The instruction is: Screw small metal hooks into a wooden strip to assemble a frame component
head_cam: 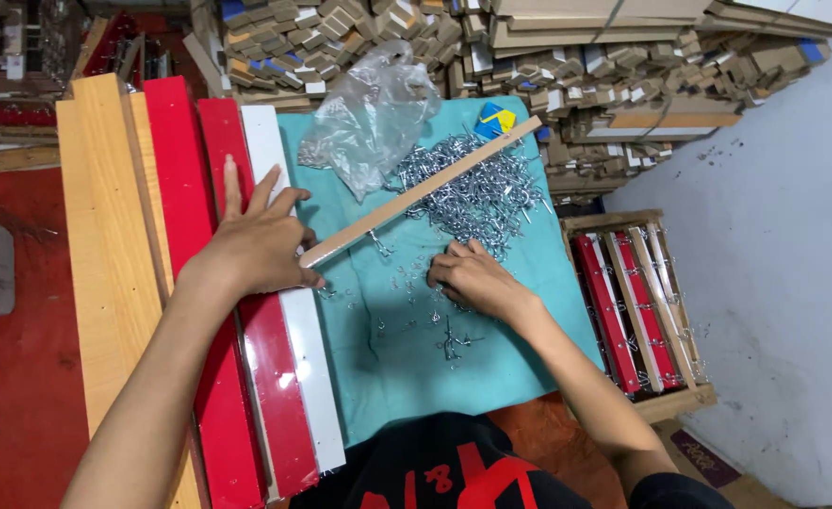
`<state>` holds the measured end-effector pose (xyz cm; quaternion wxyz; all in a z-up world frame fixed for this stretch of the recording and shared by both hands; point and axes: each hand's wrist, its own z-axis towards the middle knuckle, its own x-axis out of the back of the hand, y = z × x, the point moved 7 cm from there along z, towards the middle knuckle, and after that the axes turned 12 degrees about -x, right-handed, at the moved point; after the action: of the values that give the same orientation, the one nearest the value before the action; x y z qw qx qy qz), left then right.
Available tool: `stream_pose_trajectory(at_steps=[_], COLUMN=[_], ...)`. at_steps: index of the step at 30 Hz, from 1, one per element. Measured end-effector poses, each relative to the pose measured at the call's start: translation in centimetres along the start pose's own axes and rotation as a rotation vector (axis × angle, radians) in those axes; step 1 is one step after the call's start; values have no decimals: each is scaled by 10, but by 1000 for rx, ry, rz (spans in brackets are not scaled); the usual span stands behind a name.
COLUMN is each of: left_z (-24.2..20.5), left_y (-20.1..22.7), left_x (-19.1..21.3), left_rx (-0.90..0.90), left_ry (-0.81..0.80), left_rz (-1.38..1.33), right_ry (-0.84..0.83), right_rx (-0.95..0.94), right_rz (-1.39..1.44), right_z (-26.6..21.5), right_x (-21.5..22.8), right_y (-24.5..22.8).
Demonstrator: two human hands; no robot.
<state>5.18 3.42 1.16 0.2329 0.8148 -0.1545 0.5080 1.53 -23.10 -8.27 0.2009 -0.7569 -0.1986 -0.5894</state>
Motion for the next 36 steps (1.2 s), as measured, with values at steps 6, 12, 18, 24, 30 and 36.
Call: stream_pose_trajectory(at_steps=[6, 12, 18, 24, 30, 36], left_z=[-1, 6, 7, 5, 9, 8], left_y=[17, 14, 11, 13, 10, 12], left_x=[15, 1, 0, 7, -3, -2], left_rx=[-73, -102, -102, -98, -113, -108], left_ry=[85, 112, 123, 116, 113, 87], left_rz=[-109, -120, -81, -126, -144, -173], right_ry=[26, 111, 156, 173, 170, 94], right_rx=[-50, -38, -23, 18, 49, 106], right_rz=[4, 104, 180, 148, 145, 719], right_z=[9, 5, 3, 0, 3, -1], right_x=[-16, -3, -2, 4, -13, 98], right_y=[2, 3, 6, -1, 2, -55])
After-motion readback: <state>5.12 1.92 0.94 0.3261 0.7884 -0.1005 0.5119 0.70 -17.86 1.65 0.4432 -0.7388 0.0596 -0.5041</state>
